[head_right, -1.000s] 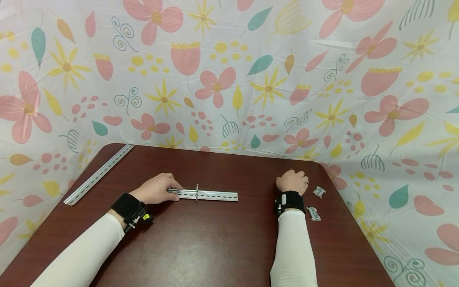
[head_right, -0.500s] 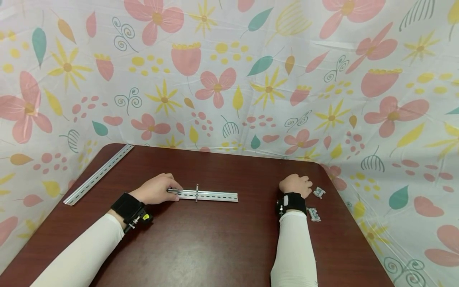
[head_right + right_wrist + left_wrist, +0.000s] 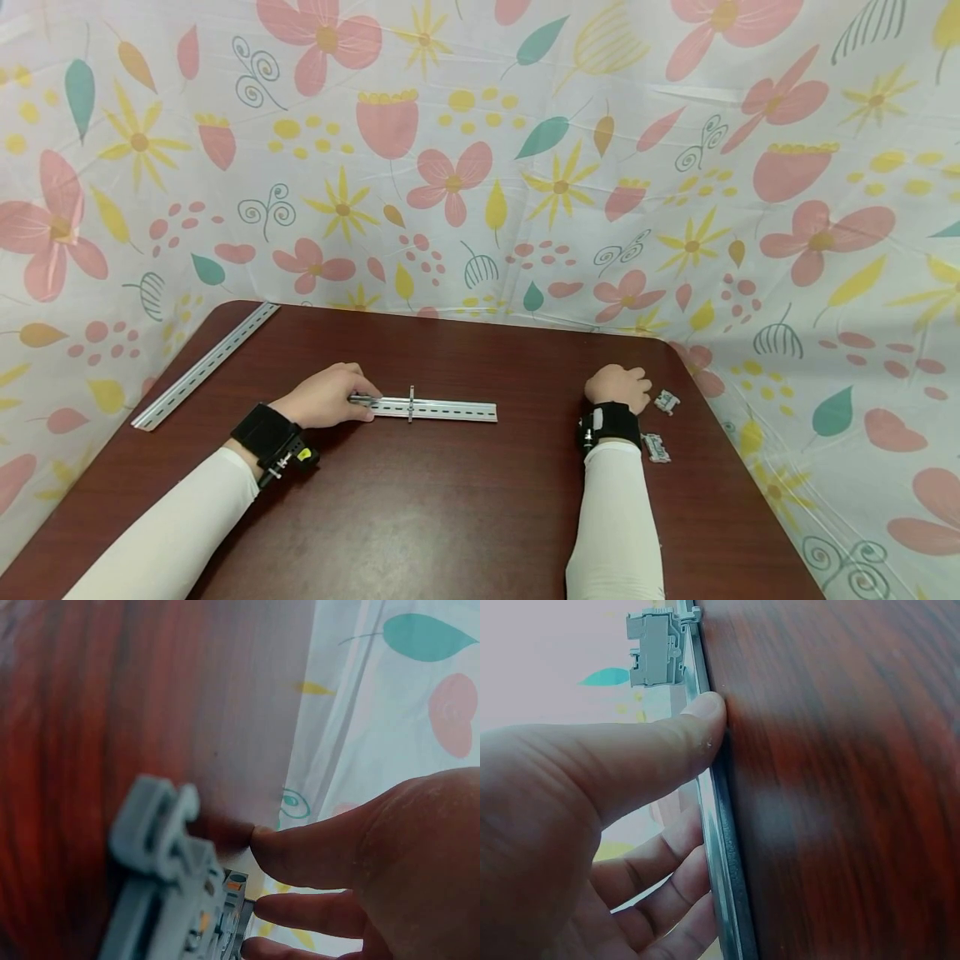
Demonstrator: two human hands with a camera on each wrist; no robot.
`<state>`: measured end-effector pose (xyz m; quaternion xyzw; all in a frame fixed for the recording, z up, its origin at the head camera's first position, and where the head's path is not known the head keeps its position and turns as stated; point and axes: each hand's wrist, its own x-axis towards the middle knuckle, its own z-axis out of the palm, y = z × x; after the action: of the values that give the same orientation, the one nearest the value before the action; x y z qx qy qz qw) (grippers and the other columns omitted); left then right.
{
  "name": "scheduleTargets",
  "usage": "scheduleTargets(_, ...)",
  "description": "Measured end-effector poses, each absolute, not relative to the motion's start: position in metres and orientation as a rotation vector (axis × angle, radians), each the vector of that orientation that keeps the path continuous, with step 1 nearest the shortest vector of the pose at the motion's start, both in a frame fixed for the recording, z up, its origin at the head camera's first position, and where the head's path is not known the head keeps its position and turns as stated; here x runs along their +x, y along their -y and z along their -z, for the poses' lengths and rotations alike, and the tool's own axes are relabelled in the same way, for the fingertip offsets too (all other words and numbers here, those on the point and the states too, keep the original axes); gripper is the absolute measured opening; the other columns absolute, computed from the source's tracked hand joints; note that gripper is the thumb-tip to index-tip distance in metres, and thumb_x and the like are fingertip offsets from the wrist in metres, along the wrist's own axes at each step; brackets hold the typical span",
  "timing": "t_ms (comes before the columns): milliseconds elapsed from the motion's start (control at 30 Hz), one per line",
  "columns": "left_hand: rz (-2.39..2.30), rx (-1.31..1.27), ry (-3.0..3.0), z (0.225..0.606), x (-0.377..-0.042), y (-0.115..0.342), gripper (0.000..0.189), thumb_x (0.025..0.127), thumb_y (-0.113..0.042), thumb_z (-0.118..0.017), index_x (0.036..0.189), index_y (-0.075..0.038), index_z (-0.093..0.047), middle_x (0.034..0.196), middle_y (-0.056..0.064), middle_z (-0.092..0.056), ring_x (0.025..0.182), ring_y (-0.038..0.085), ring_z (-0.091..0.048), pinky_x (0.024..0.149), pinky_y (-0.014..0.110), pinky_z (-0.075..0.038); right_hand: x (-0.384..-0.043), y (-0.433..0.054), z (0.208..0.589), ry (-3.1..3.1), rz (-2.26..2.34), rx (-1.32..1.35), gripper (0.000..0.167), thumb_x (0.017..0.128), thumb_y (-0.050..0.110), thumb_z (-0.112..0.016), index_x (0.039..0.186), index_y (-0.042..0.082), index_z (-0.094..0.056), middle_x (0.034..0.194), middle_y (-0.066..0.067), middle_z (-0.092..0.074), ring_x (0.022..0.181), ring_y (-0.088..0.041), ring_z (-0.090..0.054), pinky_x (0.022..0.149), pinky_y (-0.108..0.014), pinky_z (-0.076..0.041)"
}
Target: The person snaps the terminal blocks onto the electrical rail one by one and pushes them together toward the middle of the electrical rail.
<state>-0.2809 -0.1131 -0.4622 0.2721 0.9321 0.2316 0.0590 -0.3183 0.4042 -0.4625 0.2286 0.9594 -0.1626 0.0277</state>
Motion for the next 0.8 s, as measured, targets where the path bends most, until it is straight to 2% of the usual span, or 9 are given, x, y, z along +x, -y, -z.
scheduleTargets(333,-0.715,0.838,-2.821,0.4625,-0.281,0.1134,0.028,0.096,-0.024,-0.091,0.122,-0.018,-0.087,0.108,-0.003,-0.069,0.105,0.021,-0.062,0.09,0.042,-0.056,-0.3189,-0.4061,0.4639,-2.979,0.515,0.708,0.054,0.105,0.017,-0.049,0.138,-0.025,-0.055,0.136,-0.054,-0.037,0.125,-0.068,-0.04,0.1,-0.074,-0.047)
scheduleTargets(567,-0.709,0.834,-2.827,0.461,-0.2803,0.1133,0.029,0.095,-0.025,-0.091,0.123,-0.018,-0.087,0.107,-0.002,-0.069,0.105,0.021,-0.062,0.09,0.041,-0.055,-0.3189,-0.4059,0.4634,-2.992,0.507,0.672,0.05,0.106,0.017,-0.05,0.132,-0.025,-0.058,0.132,-0.054,-0.038,0.121,-0.068,-0.041,0.095,-0.072,-0.05)
scheduleTargets(800,-0.709,0.847,-2.827,0.4617,-0.281,0.1137,0.028,0.095,-0.025,-0.091,0.122,-0.018,-0.087,0.107,-0.002,-0.069,0.105,0.022,-0.063,0.09,0.041,-0.056,-0.3213,-0.4071,0.465,-2.973,0.575,0.714,0.054,0.105,0.016,-0.051,0.14,-0.026,-0.053,0.137,-0.054,-0.036,0.127,-0.068,-0.04,0.093,-0.072,-0.053)
